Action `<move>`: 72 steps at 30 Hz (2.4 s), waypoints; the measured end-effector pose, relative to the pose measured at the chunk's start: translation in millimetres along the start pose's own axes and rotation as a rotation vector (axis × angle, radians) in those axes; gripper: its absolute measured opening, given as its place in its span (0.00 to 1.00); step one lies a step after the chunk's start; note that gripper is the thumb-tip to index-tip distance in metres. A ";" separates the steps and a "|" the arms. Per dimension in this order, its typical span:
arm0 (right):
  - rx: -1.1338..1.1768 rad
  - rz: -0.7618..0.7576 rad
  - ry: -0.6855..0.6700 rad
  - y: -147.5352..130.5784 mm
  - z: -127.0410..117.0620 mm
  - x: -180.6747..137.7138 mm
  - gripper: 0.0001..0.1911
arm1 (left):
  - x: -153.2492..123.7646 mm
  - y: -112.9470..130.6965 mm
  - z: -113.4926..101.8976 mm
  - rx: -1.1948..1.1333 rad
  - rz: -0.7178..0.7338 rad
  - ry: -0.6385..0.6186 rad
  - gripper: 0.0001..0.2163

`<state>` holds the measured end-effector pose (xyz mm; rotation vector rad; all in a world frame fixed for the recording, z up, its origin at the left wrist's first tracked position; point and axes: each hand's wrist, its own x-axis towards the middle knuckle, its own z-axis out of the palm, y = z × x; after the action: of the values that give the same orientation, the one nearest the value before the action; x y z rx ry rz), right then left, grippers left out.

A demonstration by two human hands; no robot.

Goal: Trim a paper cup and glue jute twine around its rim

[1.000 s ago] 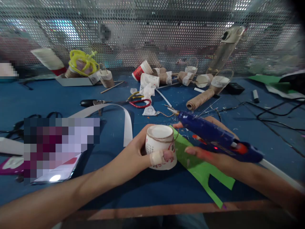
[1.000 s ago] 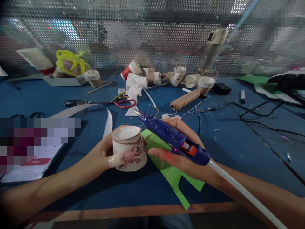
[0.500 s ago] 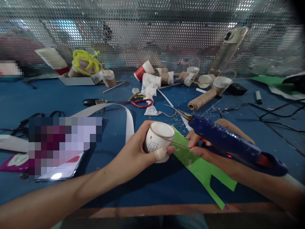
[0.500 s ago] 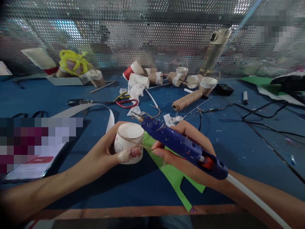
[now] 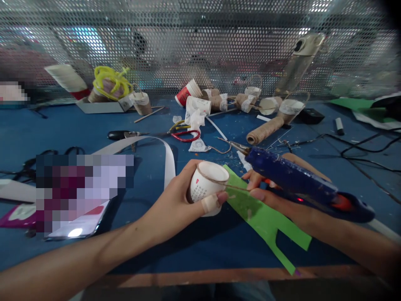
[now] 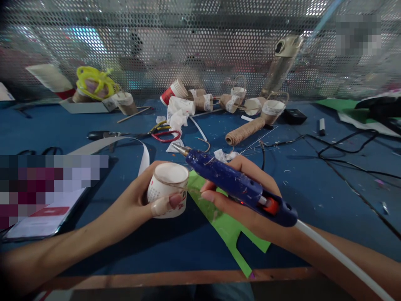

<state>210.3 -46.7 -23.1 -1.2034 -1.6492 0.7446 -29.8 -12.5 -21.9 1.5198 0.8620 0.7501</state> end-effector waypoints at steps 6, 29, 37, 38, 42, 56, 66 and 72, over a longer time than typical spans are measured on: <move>-0.007 -0.009 0.021 -0.4 1.5 2.1 0.08 | -0.5 2.2 0.5 -0.043 -0.039 -0.015 0.14; 0.029 0.009 0.001 1.1 5.4 3.8 0.09 | -2.0 2.4 0.7 -0.159 -0.188 -0.168 0.19; 0.049 0.016 -0.003 -0.1 5.1 2.3 0.09 | -1.7 4.6 0.8 -0.162 -0.178 -0.195 0.19; 0.043 0.015 -0.002 -0.2 5.2 2.1 0.09 | -1.6 4.9 0.9 -0.161 -0.180 -0.201 0.19; 0.040 0.022 0.001 -0.3 5.7 2.0 0.09 | -1.6 4.7 1.0 -0.171 -0.187 -0.220 0.19; 0.026 0.068 -0.012 -6.4 4.5 1.4 0.12 | -0.4 4.1 -0.4 -0.198 -0.180 -0.267 0.19; 0.184 0.077 -0.043 1.5 4.7 2.7 0.16 | -2.0 0.8 -1.8 -0.260 -0.192 -0.292 0.21; 0.257 0.061 -0.094 -2.3 5.0 6.2 0.16 | 2.5 3.2 -2.2 -0.324 -0.234 -0.316 0.27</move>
<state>204.3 -41.4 -21.1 -1.0529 -1.5422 1.0315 -30.1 -9.4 -18.5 1.1837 0.6306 0.4370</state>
